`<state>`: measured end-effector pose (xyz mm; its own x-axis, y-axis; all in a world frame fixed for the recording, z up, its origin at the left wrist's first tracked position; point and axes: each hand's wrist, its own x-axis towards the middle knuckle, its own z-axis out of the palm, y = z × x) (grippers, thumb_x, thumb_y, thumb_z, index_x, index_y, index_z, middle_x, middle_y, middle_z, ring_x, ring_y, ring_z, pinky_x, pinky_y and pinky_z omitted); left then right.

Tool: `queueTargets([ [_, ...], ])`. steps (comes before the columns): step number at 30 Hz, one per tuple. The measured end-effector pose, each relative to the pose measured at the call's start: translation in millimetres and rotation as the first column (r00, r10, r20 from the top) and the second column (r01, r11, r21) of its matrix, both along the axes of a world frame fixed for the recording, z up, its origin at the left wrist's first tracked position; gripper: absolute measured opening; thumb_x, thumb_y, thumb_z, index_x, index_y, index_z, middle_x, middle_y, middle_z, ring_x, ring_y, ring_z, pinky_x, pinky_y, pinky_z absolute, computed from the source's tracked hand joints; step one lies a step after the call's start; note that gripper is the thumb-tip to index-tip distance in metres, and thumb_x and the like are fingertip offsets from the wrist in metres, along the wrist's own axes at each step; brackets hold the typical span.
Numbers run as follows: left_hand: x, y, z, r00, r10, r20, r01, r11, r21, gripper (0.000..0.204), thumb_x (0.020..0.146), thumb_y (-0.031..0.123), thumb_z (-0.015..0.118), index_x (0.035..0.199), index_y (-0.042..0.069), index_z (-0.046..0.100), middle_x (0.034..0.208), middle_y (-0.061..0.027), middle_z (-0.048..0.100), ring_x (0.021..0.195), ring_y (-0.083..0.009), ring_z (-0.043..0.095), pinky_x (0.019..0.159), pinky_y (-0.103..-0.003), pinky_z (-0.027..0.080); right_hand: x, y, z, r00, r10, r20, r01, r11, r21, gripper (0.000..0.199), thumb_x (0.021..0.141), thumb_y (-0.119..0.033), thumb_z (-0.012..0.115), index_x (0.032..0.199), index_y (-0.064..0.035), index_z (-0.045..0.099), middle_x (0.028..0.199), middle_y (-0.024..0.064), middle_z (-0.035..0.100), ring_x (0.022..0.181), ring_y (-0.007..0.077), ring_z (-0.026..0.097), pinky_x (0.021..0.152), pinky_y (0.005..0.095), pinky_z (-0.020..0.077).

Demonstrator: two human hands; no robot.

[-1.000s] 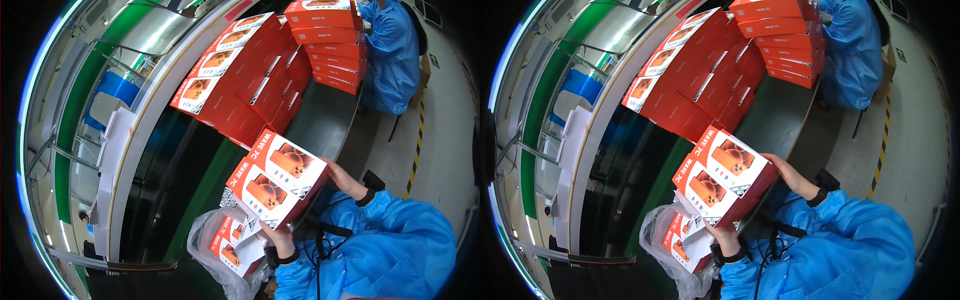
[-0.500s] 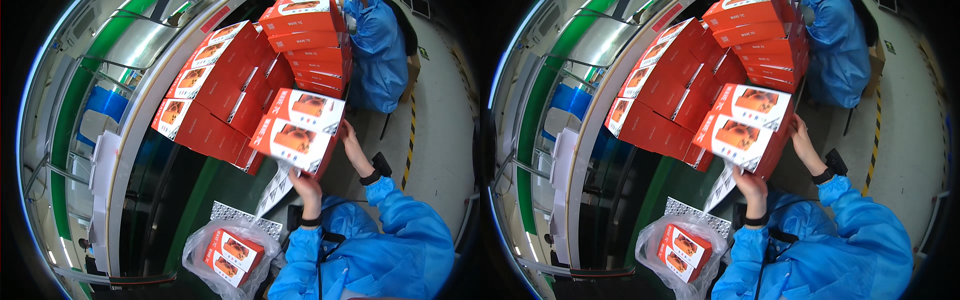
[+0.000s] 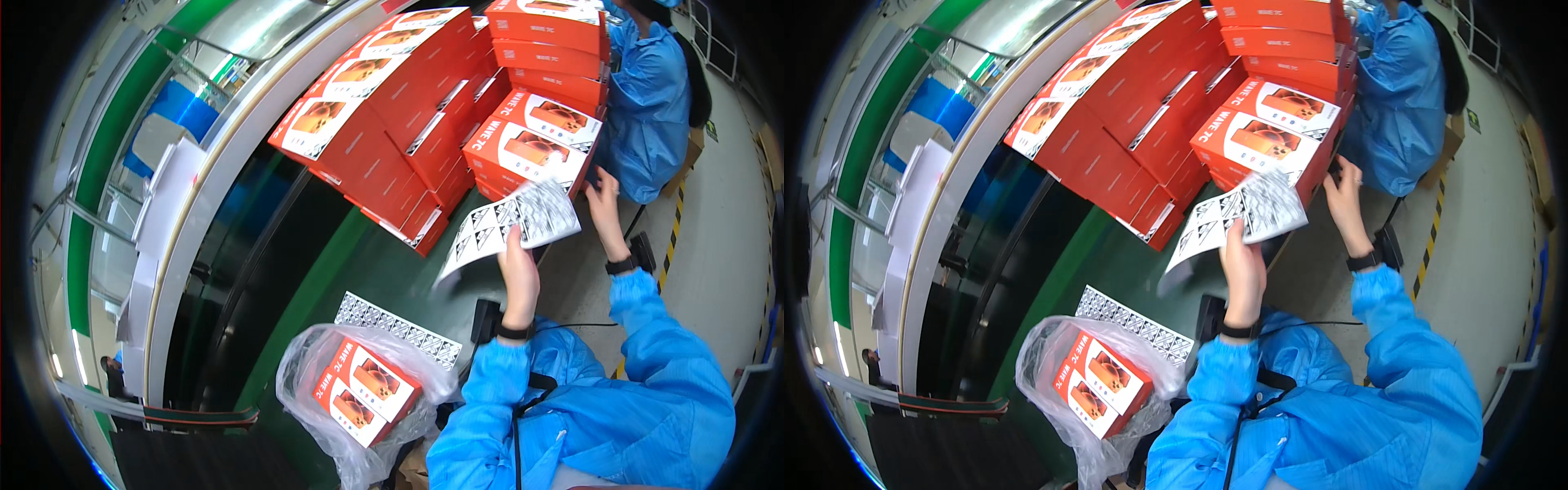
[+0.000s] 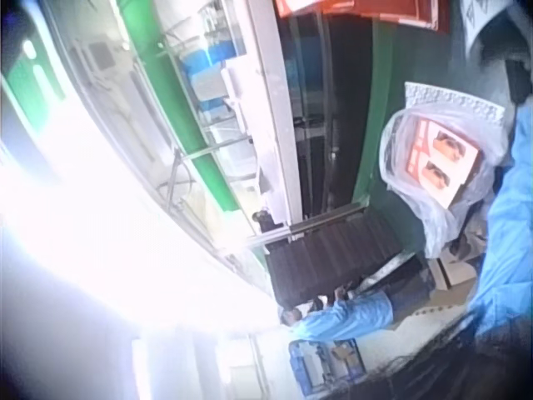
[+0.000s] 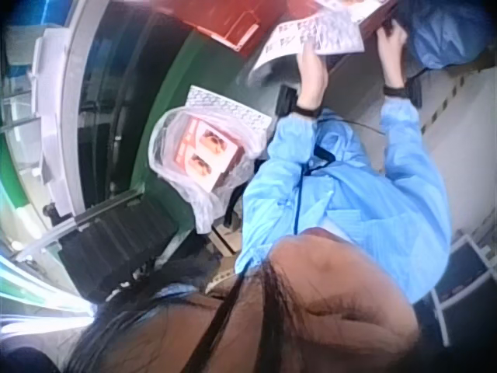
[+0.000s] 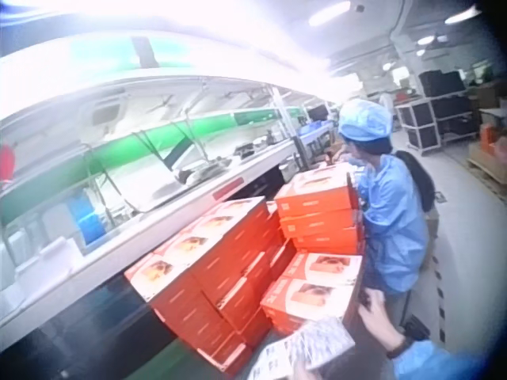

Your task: The recorder is labeling phone boxes and placing them into a larger shipping container on a factory assembly line.

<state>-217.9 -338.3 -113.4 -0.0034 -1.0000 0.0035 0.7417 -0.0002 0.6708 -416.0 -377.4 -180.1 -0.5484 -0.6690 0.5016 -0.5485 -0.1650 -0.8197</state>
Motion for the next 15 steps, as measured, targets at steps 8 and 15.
queueTargets([
  [8,105,160,96,0.518,0.215,0.828,-0.111,0.977,-0.184,0.024,0.078,0.006,0.067,0.099,-0.004,0.062,0.092,-0.0094,0.065,0.083,-0.0167,0.06,0.077,-0.028,0.046,113,125,126,0.228,0.841,0.49,-0.949,0.304,-0.08,0.057,0.084,-0.052,0.051,0.093,0.0043,0.057,0.086,0.0059,0.056,0.077,0.0103,0.052,0.067,0.0249,0.0416],
  [15,152,228,102,0.392,0.182,0.902,-0.165,0.978,-0.126,0.023,0.075,0.008,0.07,0.095,-0.001,0.064,0.084,-0.0103,0.066,0.074,-0.0146,0.062,0.067,-0.026,0.048,169,122,141,-0.291,0.908,0.302,-0.956,-0.262,-0.134,0.021,0.082,-0.019,0.065,0.084,0.0026,0.062,0.066,0.0063,0.057,0.059,0.016,0.053,0.056,0.0276,0.0425],
])
